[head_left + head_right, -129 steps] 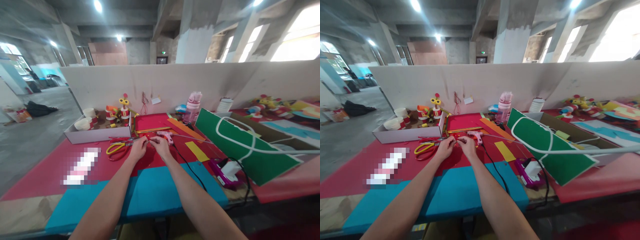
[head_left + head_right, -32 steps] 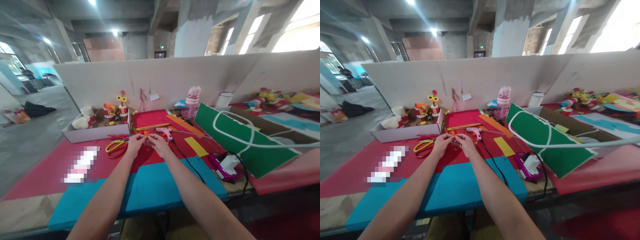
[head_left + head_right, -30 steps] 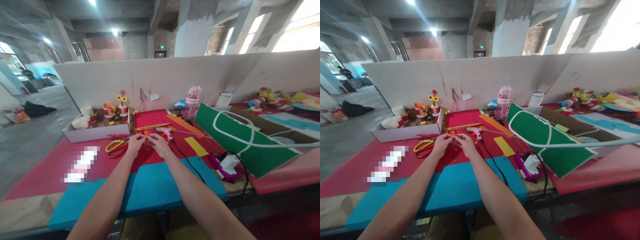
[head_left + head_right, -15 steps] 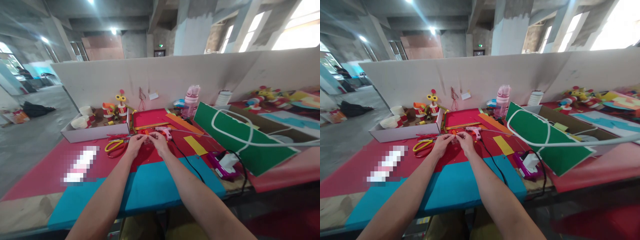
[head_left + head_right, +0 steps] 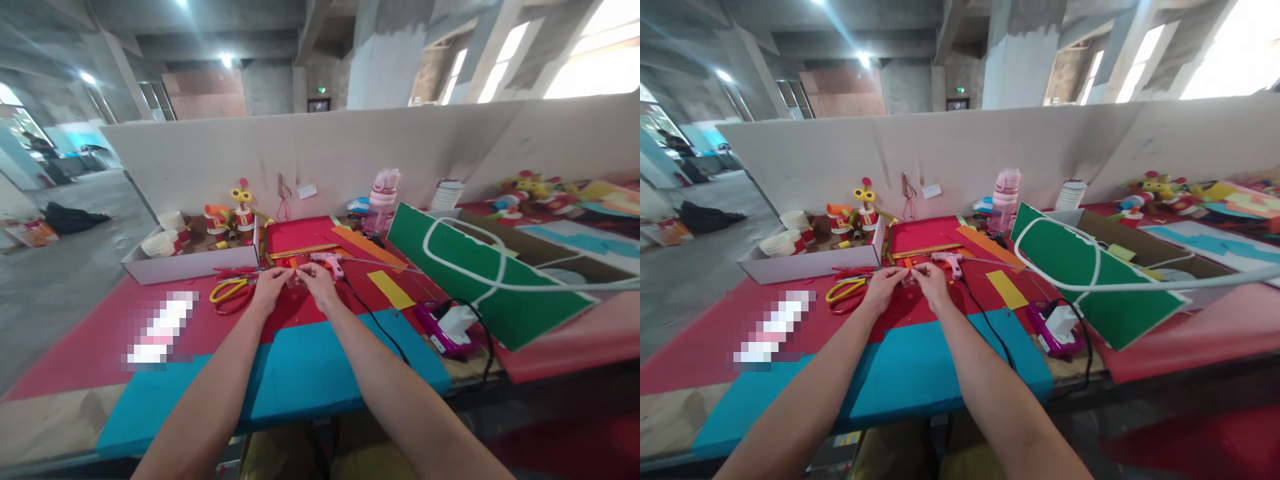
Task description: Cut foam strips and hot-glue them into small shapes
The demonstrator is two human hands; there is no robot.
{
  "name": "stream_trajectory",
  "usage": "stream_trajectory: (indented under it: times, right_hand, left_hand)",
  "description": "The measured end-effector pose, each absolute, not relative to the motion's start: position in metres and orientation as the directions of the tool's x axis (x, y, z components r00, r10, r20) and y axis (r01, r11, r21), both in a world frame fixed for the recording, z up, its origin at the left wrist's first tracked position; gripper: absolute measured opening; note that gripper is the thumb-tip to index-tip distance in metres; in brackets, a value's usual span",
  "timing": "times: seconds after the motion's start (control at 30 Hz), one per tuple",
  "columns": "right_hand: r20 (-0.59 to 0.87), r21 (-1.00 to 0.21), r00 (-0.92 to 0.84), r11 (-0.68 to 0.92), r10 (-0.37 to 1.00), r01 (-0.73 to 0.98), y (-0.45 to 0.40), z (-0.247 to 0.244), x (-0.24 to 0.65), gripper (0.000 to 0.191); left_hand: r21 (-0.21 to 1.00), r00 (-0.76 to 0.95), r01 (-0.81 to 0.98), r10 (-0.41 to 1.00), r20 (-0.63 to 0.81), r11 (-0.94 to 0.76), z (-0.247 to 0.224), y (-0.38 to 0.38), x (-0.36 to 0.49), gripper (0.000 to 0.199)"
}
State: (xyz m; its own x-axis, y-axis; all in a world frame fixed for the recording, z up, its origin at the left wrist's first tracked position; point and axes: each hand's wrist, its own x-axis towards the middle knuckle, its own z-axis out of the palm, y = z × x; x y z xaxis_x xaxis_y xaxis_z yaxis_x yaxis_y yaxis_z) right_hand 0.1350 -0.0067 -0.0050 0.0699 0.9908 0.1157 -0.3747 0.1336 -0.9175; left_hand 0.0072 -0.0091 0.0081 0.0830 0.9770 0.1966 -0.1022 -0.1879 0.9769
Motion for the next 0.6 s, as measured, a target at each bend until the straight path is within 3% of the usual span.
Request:
stream_trajectory:
  times: [0.43, 0.6]
  right_hand:
    - [0.142, -0.925, 0.085, 0.162, 0.986, -0.343, -0.0064, -0.0072, 0.1356, 0.030]
    - [0.062, -0.901, 0.002, 0.056, 0.998, -0.430, -0.0062, -0.0087, 0.1366, 0.038]
  left_hand:
    - [0.979, 0.045, -0.093, 0.982, 0.184, -0.179, 0.0066, -0.0088, 0.0087, 0.028]
    - [0.983, 0.009, -0.091, 0.987, 0.162, -0.161, 0.0068, -0.0095, 0.0101, 0.029]
